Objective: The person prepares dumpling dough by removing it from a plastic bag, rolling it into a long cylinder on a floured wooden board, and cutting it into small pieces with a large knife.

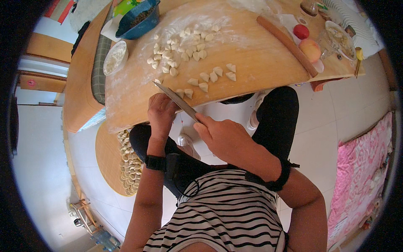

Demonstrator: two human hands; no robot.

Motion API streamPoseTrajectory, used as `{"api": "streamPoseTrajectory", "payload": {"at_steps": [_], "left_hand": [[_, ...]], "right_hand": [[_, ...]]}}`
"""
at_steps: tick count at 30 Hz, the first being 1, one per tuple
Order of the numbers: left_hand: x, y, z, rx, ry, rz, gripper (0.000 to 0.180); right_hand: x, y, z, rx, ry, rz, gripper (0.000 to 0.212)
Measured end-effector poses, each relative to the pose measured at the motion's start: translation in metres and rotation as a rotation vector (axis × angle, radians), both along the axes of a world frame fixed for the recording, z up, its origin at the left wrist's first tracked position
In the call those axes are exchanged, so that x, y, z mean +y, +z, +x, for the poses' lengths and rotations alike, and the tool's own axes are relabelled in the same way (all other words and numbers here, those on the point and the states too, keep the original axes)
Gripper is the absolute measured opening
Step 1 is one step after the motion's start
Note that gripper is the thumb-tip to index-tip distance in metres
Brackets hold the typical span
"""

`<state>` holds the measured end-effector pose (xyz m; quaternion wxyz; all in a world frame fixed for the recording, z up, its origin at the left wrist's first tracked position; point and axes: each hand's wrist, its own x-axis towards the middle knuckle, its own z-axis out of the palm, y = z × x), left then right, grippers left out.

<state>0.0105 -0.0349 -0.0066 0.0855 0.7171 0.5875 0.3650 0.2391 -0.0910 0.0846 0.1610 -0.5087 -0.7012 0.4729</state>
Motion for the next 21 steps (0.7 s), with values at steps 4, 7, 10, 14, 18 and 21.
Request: {"api": "streamPoseTrajectory", "payload": {"at_steps": [4,7,10,14,18,21], "left_hand": [[-0.001,-0.001,0.003,0.011,0.028,0.013,0.019],[-0.011,0.005,0.002,0.054,0.086,0.011,0.02],[-0.021,0.008,-0.003,0.091,0.103,0.018,0.021],[-0.028,0.01,-0.003,0.033,0.076,0.016,0.021],[-0.022,0.01,-0.001,0.058,0.06,0.1,0.021],[-0.018,0.008,0.0,0.036,0.042,0.11,0.022]], "right_hand": [[0.011,-0.005,-0.012,-0.035,0.011,0.006,0.046],[0.012,-0.025,-0.012,0.068,-0.023,0.118,0.046],[0.003,-0.019,-0.007,0.134,-0.063,-0.013,0.046],[-0.009,0.009,-0.001,0.168,-0.065,-0.217,0.046],[-0.015,0.014,-0.002,0.198,-0.055,-0.275,0.045],[-0.015,0.006,-0.004,0.195,-0.067,-0.186,0.045]]}}
